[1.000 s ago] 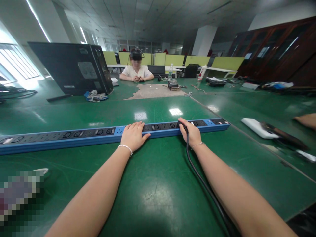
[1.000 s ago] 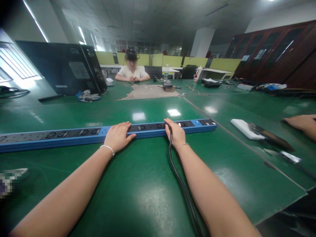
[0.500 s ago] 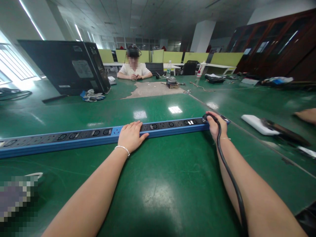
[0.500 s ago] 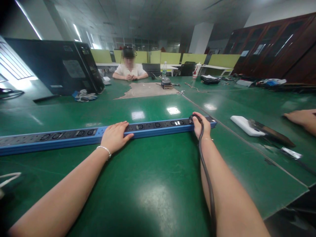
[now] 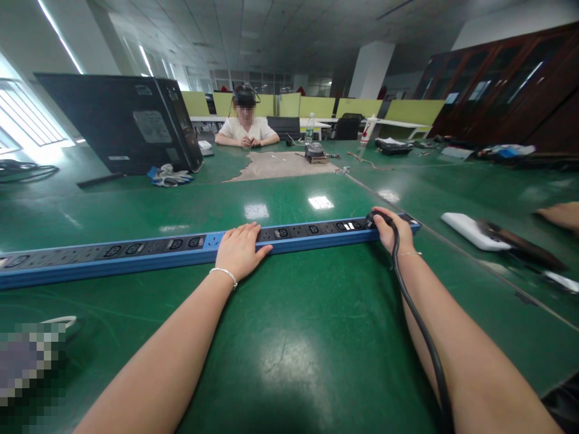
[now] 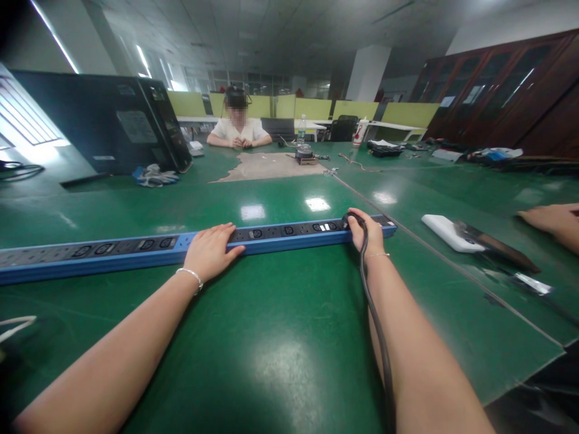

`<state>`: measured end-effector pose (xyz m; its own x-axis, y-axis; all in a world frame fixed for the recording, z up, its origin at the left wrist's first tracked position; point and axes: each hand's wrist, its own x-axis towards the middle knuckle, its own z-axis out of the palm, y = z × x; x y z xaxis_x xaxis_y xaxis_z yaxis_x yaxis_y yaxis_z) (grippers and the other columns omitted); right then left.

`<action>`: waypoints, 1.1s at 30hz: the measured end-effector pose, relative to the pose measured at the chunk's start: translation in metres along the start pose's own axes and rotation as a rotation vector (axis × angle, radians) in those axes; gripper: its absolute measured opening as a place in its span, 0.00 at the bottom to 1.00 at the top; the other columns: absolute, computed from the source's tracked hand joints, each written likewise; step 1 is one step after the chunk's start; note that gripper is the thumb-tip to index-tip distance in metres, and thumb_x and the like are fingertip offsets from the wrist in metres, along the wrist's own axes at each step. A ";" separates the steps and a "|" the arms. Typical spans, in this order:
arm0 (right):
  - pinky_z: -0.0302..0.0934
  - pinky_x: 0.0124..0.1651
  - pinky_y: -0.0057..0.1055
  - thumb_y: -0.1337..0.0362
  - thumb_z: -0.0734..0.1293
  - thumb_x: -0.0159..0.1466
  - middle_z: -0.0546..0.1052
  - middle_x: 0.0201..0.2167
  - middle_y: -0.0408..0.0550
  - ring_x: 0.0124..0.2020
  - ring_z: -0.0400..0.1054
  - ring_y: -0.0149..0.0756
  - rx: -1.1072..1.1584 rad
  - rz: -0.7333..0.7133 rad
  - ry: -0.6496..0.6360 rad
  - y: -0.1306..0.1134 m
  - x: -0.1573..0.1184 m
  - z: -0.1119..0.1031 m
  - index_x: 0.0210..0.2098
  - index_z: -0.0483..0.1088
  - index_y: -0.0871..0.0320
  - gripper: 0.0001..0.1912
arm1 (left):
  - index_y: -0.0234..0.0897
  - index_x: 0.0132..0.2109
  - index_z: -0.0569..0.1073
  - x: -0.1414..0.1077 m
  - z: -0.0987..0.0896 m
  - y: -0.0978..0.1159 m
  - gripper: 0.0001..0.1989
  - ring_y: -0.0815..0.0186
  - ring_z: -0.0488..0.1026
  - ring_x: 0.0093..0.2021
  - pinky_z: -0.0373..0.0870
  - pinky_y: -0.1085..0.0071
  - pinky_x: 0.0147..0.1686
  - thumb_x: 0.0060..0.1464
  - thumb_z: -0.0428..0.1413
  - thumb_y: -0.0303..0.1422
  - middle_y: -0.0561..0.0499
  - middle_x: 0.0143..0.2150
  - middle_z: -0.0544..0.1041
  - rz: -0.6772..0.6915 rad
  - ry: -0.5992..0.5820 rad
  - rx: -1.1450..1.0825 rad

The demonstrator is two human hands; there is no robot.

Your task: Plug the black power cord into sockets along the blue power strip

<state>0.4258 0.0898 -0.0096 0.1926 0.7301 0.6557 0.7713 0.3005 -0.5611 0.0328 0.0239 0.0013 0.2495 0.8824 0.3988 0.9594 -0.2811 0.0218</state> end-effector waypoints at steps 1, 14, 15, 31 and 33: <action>0.61 0.51 0.48 0.55 0.62 0.57 0.78 0.38 0.50 0.42 0.71 0.46 -0.007 0.023 0.007 -0.002 0.001 -0.001 0.42 0.74 0.55 0.18 | 0.34 0.58 0.62 0.000 0.000 0.000 0.30 0.55 0.61 0.60 0.54 0.58 0.57 0.56 0.43 0.50 0.42 0.60 0.65 -0.001 -0.002 -0.001; 0.64 0.49 0.42 0.58 0.61 0.56 0.78 0.40 0.51 0.42 0.72 0.44 -0.006 0.022 0.033 -0.011 -0.001 -0.003 0.41 0.74 0.57 0.17 | 0.33 0.58 0.63 0.000 -0.002 0.000 0.30 0.55 0.61 0.59 0.55 0.58 0.57 0.56 0.44 0.50 0.41 0.59 0.66 0.002 -0.005 0.027; 0.64 0.50 0.42 0.58 0.61 0.56 0.78 0.40 0.52 0.42 0.72 0.44 -0.016 0.013 0.029 -0.012 -0.002 -0.004 0.41 0.74 0.57 0.17 | 0.33 0.58 0.63 0.000 -0.002 0.000 0.30 0.55 0.61 0.59 0.55 0.58 0.57 0.56 0.43 0.50 0.41 0.59 0.66 0.003 -0.007 0.028; 0.58 0.55 0.48 0.59 0.61 0.57 0.78 0.42 0.47 0.45 0.71 0.45 -0.105 -0.049 -0.037 -0.014 -0.009 -0.003 0.43 0.74 0.52 0.16 | 0.37 0.58 0.62 0.000 -0.002 0.000 0.29 0.56 0.61 0.60 0.55 0.58 0.57 0.56 0.43 0.50 0.43 0.60 0.66 -0.001 -0.013 0.022; 0.58 0.55 0.49 0.59 0.61 0.58 0.78 0.43 0.48 0.45 0.71 0.45 -0.121 -0.069 -0.058 -0.015 -0.012 -0.003 0.44 0.74 0.52 0.17 | 0.37 0.58 0.62 0.000 -0.002 0.000 0.29 0.56 0.61 0.60 0.55 0.58 0.57 0.56 0.43 0.50 0.43 0.60 0.66 -0.004 -0.010 0.038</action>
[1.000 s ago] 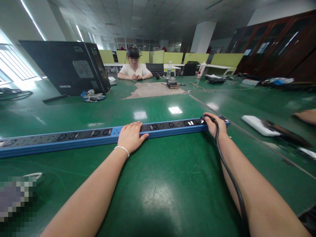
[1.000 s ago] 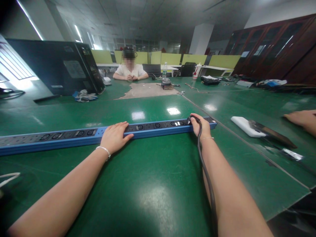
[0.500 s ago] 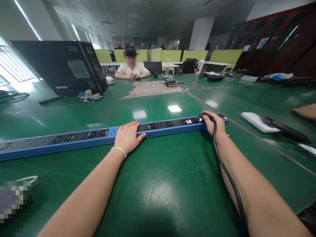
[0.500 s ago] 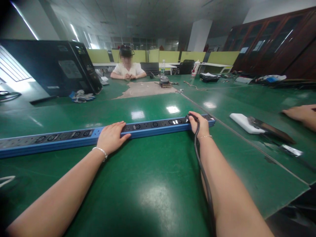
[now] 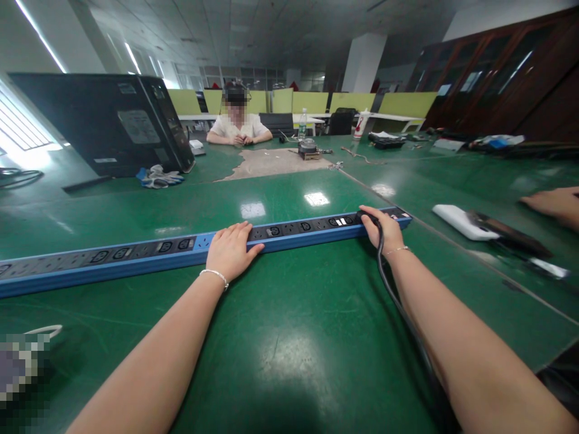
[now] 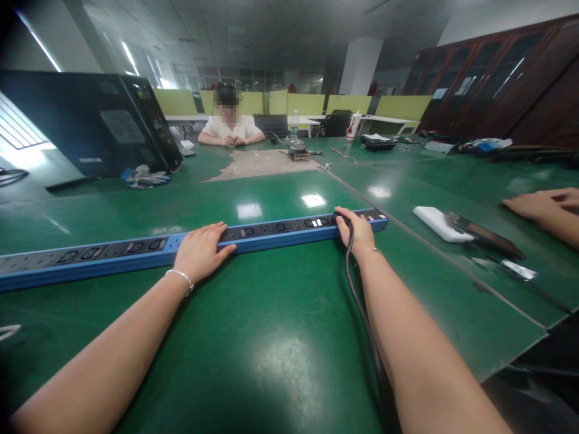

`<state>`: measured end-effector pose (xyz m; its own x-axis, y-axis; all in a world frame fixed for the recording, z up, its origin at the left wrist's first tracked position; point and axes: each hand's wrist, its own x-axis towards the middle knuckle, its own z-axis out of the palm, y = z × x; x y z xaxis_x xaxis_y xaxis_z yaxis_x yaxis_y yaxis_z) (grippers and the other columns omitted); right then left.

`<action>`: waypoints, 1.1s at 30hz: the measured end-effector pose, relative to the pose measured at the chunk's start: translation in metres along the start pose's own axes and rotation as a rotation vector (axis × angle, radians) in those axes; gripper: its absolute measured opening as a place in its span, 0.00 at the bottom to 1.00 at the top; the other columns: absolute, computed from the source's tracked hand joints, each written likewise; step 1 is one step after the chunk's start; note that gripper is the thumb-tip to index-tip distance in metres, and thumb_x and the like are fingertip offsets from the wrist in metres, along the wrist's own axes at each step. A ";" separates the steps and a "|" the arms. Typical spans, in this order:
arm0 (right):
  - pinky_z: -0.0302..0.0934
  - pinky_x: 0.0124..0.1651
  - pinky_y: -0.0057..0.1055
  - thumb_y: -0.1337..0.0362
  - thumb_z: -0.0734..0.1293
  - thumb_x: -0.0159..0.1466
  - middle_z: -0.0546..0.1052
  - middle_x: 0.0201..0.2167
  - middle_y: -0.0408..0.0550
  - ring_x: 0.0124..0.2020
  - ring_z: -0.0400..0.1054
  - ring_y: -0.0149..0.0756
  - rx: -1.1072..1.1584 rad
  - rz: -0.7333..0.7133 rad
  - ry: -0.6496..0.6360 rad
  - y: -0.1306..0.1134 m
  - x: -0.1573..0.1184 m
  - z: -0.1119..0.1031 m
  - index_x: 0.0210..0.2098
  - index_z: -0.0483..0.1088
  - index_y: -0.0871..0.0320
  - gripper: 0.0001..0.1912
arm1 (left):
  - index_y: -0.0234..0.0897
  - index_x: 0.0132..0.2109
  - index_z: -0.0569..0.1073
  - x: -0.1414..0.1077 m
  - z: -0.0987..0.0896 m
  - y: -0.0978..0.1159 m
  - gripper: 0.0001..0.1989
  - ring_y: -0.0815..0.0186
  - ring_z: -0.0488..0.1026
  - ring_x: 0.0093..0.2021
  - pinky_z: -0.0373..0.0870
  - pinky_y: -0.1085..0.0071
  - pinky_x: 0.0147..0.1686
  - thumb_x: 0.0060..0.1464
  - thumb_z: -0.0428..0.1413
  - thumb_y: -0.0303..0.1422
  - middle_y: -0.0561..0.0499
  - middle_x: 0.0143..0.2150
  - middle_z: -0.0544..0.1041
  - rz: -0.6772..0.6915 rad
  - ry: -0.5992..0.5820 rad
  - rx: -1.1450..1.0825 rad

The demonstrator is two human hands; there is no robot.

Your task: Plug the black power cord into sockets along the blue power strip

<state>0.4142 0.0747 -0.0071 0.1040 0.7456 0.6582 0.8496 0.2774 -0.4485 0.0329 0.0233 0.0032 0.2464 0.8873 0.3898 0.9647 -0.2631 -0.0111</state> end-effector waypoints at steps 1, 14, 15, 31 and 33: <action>0.59 0.54 0.48 0.59 0.61 0.58 0.78 0.43 0.49 0.45 0.71 0.45 -0.003 -0.005 -0.008 -0.001 -0.001 0.000 0.44 0.73 0.53 0.17 | 0.37 0.58 0.62 0.000 0.000 0.000 0.29 0.56 0.61 0.60 0.55 0.58 0.57 0.56 0.43 0.50 0.43 0.60 0.66 -0.001 -0.001 0.005; 0.63 0.51 0.42 0.56 0.59 0.60 0.76 0.43 0.54 0.44 0.70 0.43 0.297 0.136 0.438 0.024 0.014 -0.010 0.45 0.70 0.60 0.19 | 0.36 0.58 0.62 0.000 0.000 -0.001 0.30 0.55 0.61 0.60 0.55 0.57 0.57 0.56 0.43 0.50 0.42 0.60 0.66 0.000 -0.008 -0.021; 0.64 0.50 0.42 0.56 0.60 0.59 0.76 0.42 0.53 0.43 0.71 0.43 0.313 0.152 0.405 0.028 0.014 -0.011 0.45 0.71 0.60 0.19 | 0.36 0.58 0.62 0.000 0.001 -0.001 0.30 0.55 0.61 0.60 0.55 0.58 0.57 0.56 0.43 0.50 0.42 0.60 0.66 0.000 -0.008 -0.019; 0.63 0.48 0.45 0.56 0.61 0.56 0.78 0.38 0.50 0.40 0.71 0.44 0.061 0.150 0.103 0.033 0.009 -0.006 0.42 0.74 0.55 0.17 | 0.37 0.59 0.62 0.000 0.000 0.000 0.29 0.54 0.61 0.60 0.55 0.56 0.57 0.56 0.44 0.49 0.41 0.60 0.66 0.001 -0.012 -0.030; 0.63 0.48 0.44 0.57 0.61 0.56 0.78 0.38 0.49 0.41 0.71 0.45 0.043 0.154 0.106 0.033 0.009 -0.006 0.42 0.74 0.54 0.17 | 0.37 0.59 0.61 0.000 0.000 0.000 0.29 0.54 0.60 0.60 0.55 0.56 0.57 0.56 0.44 0.49 0.41 0.60 0.66 -0.003 -0.019 -0.031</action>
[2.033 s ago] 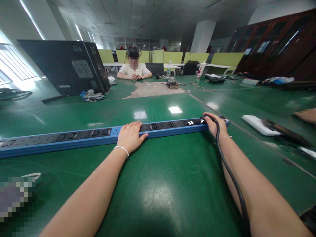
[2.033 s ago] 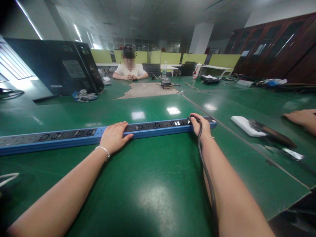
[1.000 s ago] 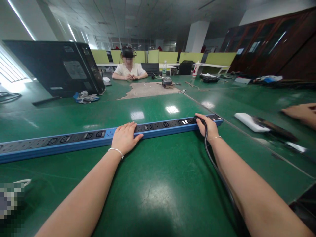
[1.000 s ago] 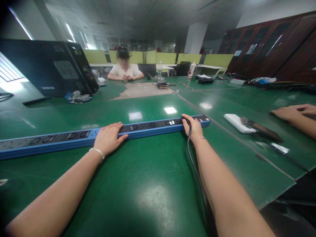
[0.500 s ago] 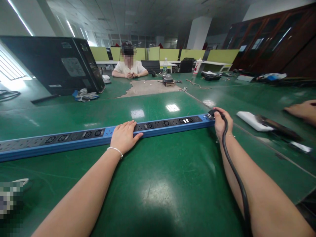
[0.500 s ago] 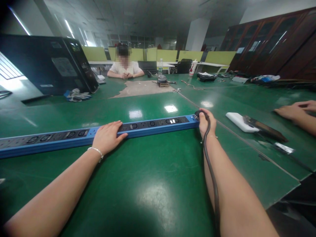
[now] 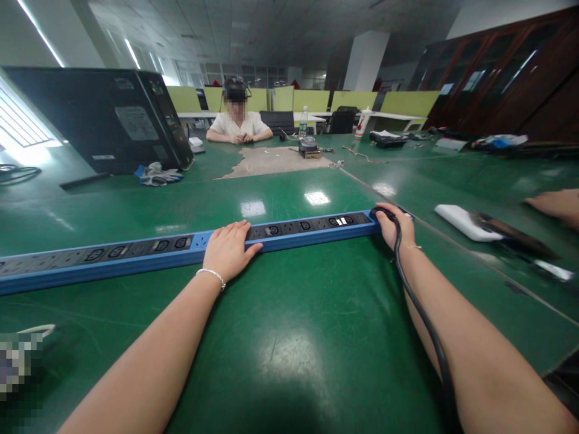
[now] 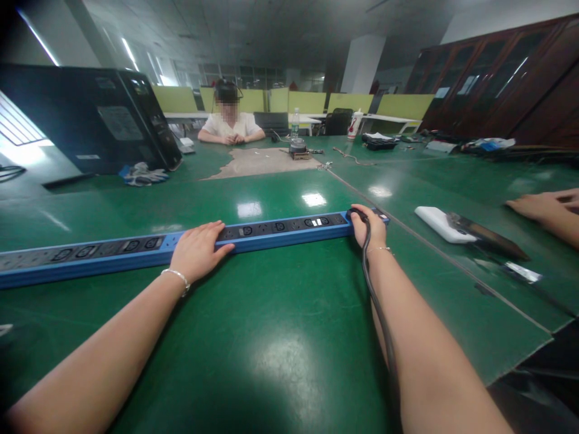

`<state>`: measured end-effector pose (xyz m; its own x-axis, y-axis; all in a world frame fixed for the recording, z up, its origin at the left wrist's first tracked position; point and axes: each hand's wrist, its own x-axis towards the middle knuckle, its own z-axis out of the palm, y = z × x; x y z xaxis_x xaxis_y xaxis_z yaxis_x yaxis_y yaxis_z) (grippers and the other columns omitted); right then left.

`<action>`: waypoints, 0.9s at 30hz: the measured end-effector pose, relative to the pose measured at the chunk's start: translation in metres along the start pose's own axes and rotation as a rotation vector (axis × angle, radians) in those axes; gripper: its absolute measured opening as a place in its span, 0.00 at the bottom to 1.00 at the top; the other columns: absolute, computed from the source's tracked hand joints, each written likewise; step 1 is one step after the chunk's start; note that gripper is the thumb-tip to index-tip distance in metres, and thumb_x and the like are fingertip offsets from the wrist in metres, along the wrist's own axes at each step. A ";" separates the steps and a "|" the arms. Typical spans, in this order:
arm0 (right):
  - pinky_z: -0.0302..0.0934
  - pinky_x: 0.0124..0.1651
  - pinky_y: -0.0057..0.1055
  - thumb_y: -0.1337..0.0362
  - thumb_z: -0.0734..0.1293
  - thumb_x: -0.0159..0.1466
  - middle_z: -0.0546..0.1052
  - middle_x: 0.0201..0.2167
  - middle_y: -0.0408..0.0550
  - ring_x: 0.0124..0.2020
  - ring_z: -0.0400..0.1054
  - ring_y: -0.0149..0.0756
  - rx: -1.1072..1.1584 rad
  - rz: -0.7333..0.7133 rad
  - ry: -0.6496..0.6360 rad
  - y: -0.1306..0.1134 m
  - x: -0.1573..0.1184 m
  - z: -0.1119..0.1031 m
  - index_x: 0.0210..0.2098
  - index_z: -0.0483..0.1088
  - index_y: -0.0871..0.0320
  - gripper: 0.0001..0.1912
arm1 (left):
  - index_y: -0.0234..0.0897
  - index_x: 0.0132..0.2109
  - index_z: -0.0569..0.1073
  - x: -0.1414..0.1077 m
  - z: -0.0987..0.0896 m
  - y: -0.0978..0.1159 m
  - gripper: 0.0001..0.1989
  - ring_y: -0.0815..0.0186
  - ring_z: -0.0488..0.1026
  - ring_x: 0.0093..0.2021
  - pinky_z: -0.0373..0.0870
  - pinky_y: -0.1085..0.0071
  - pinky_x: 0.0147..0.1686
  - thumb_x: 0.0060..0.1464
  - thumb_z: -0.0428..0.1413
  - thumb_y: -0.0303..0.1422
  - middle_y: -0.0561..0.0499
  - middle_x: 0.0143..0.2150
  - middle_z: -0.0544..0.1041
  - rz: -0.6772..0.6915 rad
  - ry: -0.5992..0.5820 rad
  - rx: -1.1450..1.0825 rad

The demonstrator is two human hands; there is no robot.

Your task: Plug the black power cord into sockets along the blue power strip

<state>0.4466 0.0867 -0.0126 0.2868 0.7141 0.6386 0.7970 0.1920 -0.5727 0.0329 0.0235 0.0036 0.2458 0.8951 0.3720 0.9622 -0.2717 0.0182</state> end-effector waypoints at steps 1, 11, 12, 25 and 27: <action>0.63 0.48 0.44 0.57 0.62 0.56 0.78 0.38 0.48 0.41 0.71 0.45 -0.009 -0.003 -0.001 0.000 0.000 0.000 0.42 0.74 0.53 0.17 | 0.37 0.59 0.61 0.000 0.000 0.000 0.29 0.54 0.60 0.60 0.55 0.56 0.57 0.56 0.44 0.49 0.41 0.60 0.66 -0.002 -0.002 0.000; 0.63 0.49 0.43 0.56 0.62 0.56 0.78 0.39 0.48 0.41 0.71 0.44 -0.047 -0.010 0.049 -0.005 -0.009 -0.002 0.43 0.74 0.52 0.17 | 0.34 0.58 0.63 0.000 0.001 0.000 0.30 0.55 0.61 0.59 0.55 0.58 0.57 0.57 0.44 0.49 0.41 0.60 0.66 0.006 0.015 0.031; 0.63 0.49 0.43 0.56 0.62 0.56 0.78 0.39 0.49 0.41 0.71 0.44 -0.030 0.001 0.071 -0.006 -0.009 -0.002 0.43 0.73 0.53 0.17 | 0.34 0.58 0.63 0.000 0.001 0.000 0.29 0.55 0.61 0.59 0.55 0.58 0.57 0.56 0.44 0.49 0.41 0.60 0.66 0.006 0.018 0.032; 0.64 0.49 0.41 0.55 0.61 0.58 0.78 0.39 0.50 0.41 0.71 0.41 0.153 -0.030 0.092 -0.029 -0.011 0.003 0.41 0.74 0.56 0.17 | 0.35 0.58 0.63 0.000 0.002 -0.001 0.29 0.55 0.61 0.59 0.55 0.58 0.57 0.57 0.43 0.50 0.41 0.59 0.66 0.012 0.024 0.025; 0.64 0.49 0.40 0.55 0.61 0.59 0.78 0.39 0.49 0.41 0.71 0.41 0.134 -0.060 0.071 -0.027 -0.011 0.004 0.41 0.74 0.57 0.18 | 0.35 0.58 0.63 0.000 0.002 -0.001 0.29 0.55 0.62 0.59 0.56 0.58 0.57 0.57 0.43 0.50 0.41 0.59 0.66 0.018 0.025 0.034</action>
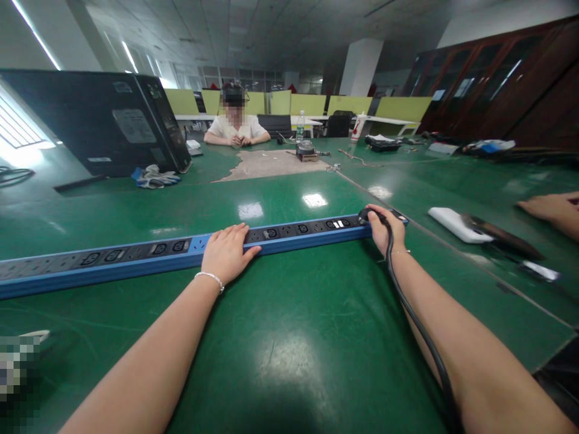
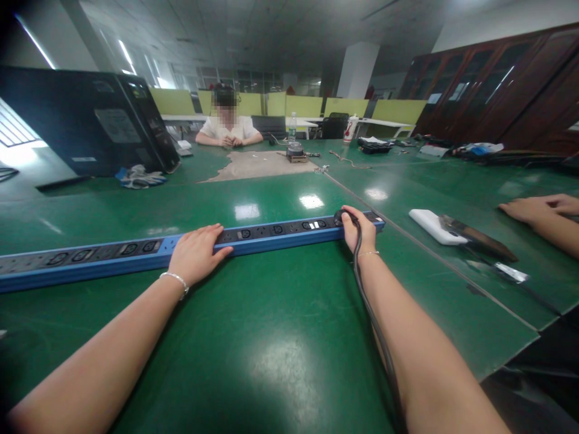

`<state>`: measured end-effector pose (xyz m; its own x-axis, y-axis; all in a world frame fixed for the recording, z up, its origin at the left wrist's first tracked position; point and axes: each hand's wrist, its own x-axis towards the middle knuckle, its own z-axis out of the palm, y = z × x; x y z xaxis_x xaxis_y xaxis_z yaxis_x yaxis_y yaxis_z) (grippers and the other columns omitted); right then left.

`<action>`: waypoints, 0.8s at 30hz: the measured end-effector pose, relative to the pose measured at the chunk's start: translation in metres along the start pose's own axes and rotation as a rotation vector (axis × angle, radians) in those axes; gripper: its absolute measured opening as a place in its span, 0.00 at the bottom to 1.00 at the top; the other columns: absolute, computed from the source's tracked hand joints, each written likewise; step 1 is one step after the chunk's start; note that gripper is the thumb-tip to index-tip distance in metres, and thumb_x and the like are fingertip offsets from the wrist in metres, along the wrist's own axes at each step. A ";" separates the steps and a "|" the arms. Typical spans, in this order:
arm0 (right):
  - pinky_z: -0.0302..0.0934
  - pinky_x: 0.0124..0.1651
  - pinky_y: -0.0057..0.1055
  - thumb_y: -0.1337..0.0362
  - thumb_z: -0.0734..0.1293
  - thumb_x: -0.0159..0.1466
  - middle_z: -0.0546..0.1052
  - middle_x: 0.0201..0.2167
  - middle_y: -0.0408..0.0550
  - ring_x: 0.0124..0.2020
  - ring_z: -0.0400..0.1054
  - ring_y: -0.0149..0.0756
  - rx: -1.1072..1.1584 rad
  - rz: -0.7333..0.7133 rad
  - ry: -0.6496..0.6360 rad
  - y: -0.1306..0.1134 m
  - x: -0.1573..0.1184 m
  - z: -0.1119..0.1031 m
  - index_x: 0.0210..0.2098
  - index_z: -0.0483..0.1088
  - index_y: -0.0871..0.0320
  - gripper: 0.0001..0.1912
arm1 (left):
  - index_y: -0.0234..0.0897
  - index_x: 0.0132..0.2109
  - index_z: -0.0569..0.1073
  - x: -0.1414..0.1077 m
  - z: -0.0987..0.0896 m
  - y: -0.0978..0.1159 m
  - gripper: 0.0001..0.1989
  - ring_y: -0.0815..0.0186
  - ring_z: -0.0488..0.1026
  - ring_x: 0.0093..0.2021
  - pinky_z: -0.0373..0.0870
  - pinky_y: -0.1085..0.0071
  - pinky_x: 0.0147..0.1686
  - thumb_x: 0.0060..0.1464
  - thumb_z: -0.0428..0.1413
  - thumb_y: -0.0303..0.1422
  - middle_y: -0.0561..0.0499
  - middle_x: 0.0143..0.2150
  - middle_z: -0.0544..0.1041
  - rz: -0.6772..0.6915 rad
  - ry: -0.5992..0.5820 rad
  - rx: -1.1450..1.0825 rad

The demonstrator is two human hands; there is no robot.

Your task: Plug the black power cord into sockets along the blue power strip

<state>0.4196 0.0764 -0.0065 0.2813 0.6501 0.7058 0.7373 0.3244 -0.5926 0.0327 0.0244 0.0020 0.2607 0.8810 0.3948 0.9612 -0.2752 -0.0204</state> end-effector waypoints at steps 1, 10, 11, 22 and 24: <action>0.64 0.49 0.40 0.54 0.61 0.59 0.78 0.39 0.50 0.41 0.71 0.41 -0.009 -0.017 -0.008 0.001 0.000 0.000 0.42 0.74 0.57 0.18 | 0.35 0.58 0.63 0.000 0.000 0.000 0.29 0.55 0.62 0.59 0.56 0.58 0.57 0.57 0.43 0.50 0.41 0.59 0.66 0.001 -0.001 0.005; 0.63 0.50 0.44 0.55 0.60 0.58 0.78 0.39 0.52 0.42 0.72 0.46 -0.195 -0.049 -0.089 -0.011 0.003 0.003 0.43 0.74 0.57 0.19 | 0.34 0.58 0.63 0.000 -0.001 0.001 0.30 0.54 0.61 0.59 0.55 0.57 0.57 0.56 0.44 0.49 0.41 0.59 0.66 -0.006 -0.007 -0.021; 0.62 0.50 0.45 0.56 0.60 0.58 0.78 0.39 0.52 0.42 0.72 0.46 -0.209 -0.044 -0.094 -0.013 0.002 0.003 0.43 0.74 0.57 0.19 | 0.34 0.58 0.63 0.000 -0.001 0.001 0.30 0.55 0.61 0.59 0.55 0.57 0.57 0.56 0.44 0.49 0.41 0.59 0.66 -0.005 -0.005 -0.017; 0.64 0.48 0.41 0.57 0.60 0.58 0.79 0.37 0.53 0.40 0.73 0.45 -0.243 -0.031 -0.098 -0.011 -0.003 0.003 0.44 0.74 0.58 0.19 | 0.35 0.58 0.63 0.000 0.000 0.001 0.29 0.56 0.62 0.59 0.56 0.59 0.57 0.56 0.44 0.49 0.43 0.59 0.67 -0.008 0.003 0.009; 0.64 0.47 0.40 0.57 0.60 0.59 0.79 0.38 0.52 0.40 0.73 0.45 -0.265 -0.040 -0.112 -0.012 -0.006 0.002 0.45 0.74 0.57 0.19 | 0.34 0.58 0.63 0.000 0.000 0.000 0.30 0.55 0.62 0.59 0.56 0.58 0.56 0.56 0.44 0.49 0.42 0.59 0.66 -0.009 0.002 0.009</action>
<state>0.4075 0.0699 -0.0045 0.1901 0.7167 0.6710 0.8856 0.1698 -0.4323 0.0330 0.0238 0.0021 0.2522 0.8825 0.3970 0.9642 -0.2641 -0.0253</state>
